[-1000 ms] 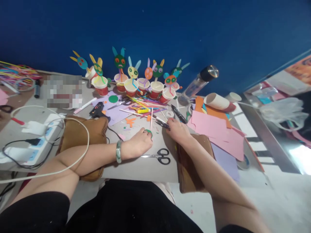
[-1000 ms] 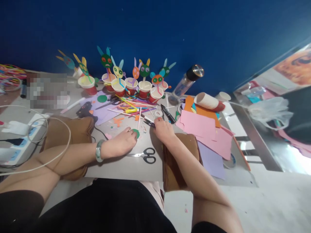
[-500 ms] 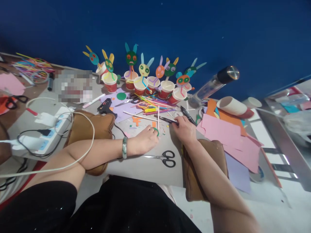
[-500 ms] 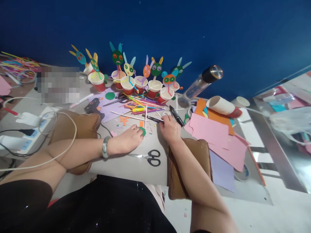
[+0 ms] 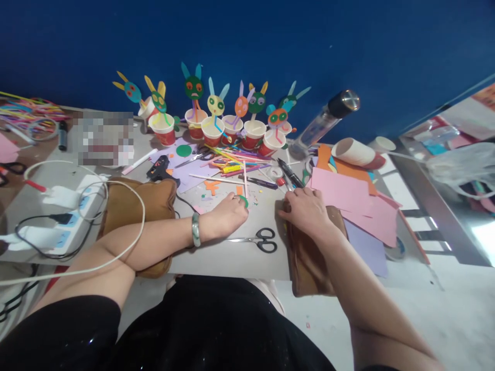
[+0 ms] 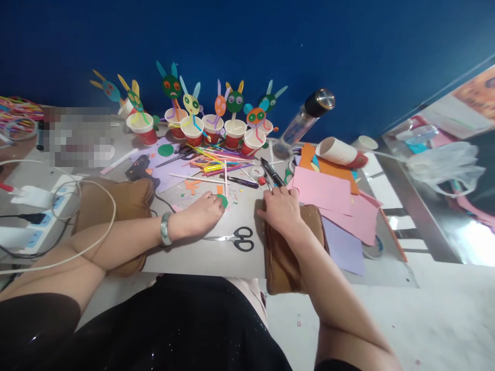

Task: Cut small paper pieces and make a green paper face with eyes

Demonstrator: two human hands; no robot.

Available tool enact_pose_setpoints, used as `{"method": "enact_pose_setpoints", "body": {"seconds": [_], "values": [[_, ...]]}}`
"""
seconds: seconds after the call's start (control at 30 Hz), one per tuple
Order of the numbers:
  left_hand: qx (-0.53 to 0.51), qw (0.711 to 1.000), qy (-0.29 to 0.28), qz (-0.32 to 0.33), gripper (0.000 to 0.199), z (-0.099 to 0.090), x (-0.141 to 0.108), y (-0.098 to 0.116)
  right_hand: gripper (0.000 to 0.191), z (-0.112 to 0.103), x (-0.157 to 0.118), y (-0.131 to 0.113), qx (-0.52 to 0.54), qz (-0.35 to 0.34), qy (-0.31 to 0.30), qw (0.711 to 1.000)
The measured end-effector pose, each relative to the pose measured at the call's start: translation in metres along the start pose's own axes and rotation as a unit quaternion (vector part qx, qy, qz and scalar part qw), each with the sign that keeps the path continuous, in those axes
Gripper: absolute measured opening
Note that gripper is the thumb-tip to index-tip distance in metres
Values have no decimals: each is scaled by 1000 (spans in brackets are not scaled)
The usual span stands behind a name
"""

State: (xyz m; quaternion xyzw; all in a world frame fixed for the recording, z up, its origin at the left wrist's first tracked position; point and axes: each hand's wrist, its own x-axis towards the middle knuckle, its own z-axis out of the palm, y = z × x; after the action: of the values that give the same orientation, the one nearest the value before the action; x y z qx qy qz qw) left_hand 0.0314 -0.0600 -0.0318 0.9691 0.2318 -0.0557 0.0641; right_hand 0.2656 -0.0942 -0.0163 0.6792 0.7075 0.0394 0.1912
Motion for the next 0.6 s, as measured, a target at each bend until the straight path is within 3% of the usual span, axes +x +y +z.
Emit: {"method": "enact_pose_setpoints", "body": {"seconds": [0.2,0.4,0.5,0.6], "values": [[-8,999,30,6,22,6,2,-4,44,6,-2,14,66,36,-55,996],[-5,1000,25,10,24,4,0,-6,40,14,-11,28,108,62,-33,992],[0,1000,14,15,23,0,-1,-5,29,18,-14,26,100,64,-17,993],[3,1000,9,14,25,0,0,-4,31,18,-11,19,75,70,-12,995]]}}
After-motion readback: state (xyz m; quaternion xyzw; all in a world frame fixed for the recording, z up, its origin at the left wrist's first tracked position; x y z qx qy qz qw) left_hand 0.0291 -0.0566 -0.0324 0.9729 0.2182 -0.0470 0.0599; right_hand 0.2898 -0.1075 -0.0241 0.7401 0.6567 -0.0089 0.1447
